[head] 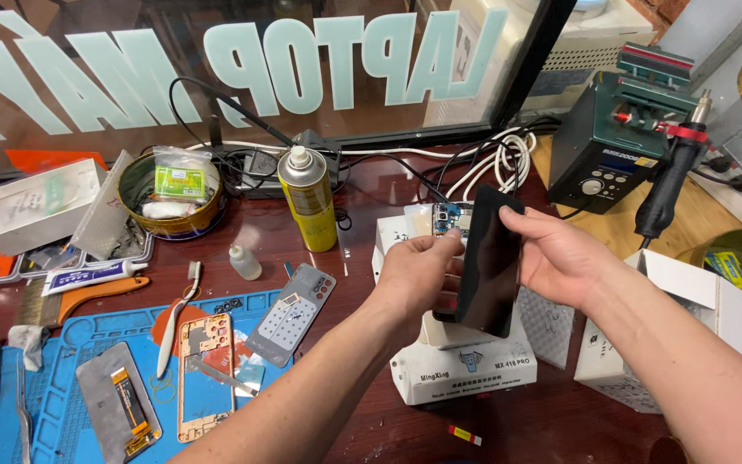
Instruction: The person handles a disassembled smartphone, repeatedly aligning and pressing the screen assembly onto the internal chassis. The person also picks up and sets down the phone's metal frame and a small adhesive strip. The task remains incomplete as the phone is not fully reassembled.
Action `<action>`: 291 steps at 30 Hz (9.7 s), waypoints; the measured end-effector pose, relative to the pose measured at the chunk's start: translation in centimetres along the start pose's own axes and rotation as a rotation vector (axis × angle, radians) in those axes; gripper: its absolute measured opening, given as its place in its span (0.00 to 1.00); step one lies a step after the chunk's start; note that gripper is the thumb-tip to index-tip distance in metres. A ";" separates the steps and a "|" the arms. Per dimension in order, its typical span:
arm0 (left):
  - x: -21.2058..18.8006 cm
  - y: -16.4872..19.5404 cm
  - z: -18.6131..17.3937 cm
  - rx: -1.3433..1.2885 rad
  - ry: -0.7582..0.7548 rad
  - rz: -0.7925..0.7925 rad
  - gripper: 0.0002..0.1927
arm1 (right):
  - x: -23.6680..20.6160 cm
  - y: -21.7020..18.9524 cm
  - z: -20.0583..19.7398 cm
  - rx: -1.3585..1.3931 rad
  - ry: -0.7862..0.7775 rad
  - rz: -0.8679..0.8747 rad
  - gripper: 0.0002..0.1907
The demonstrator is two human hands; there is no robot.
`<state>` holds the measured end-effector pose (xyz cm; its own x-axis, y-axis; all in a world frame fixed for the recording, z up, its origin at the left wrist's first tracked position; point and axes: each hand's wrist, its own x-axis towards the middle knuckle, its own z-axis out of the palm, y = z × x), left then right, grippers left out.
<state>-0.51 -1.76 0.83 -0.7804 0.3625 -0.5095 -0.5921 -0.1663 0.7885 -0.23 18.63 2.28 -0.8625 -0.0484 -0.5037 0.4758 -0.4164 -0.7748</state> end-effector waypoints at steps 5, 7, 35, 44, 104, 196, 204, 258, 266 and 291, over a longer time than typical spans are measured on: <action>3.2 2.1 -1.4 0.475 0.287 0.138 0.07 | 0.3 0.6 0.0 0.081 0.039 -0.019 0.12; 4.7 3.1 -1.3 0.616 0.326 0.091 0.10 | 0.5 0.8 -0.2 0.133 0.025 -0.018 0.13; 6.7 2.2 -2.8 0.376 0.234 0.028 0.04 | 2.8 -1.5 -1.3 -0.143 -0.165 0.073 0.13; 3.6 2.2 -1.4 0.825 0.388 0.201 0.09 | 4.0 -2.7 -1.1 -0.225 -0.187 0.161 0.15; 2.5 0.4 0.8 0.837 0.421 0.545 0.19 | 3.3 -1.6 -1.7 -0.090 -0.091 0.153 0.13; 3.2 0.7 0.1 0.740 0.444 0.434 0.24 | 4.1 -2.1 -1.3 -0.160 -0.048 0.266 0.14; 3.1 0.8 0.2 0.730 0.433 0.442 0.25 | 4.4 -2.3 -1.5 -0.163 -0.042 0.280 0.14; 3.0 0.9 0.2 0.742 0.439 0.419 0.24 | 4.1 -2.5 -0.9 -0.190 -0.009 0.312 0.15; 2.9 1.0 0.3 0.741 0.437 0.424 0.24 | 4.2 -2.5 -1.1 -0.186 -0.007 0.317 0.15; 2.7 1.2 0.3 0.750 0.421 0.401 0.25 | 4.2 -2.7 -1.1 -0.172 -0.012 0.323 0.15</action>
<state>-3.26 -0.66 0.49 -0.9925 0.0218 -0.1200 -0.0950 0.4787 0.8728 -4.97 20.49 1.79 -0.6647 -0.1639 -0.7289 0.7450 -0.2191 -0.6301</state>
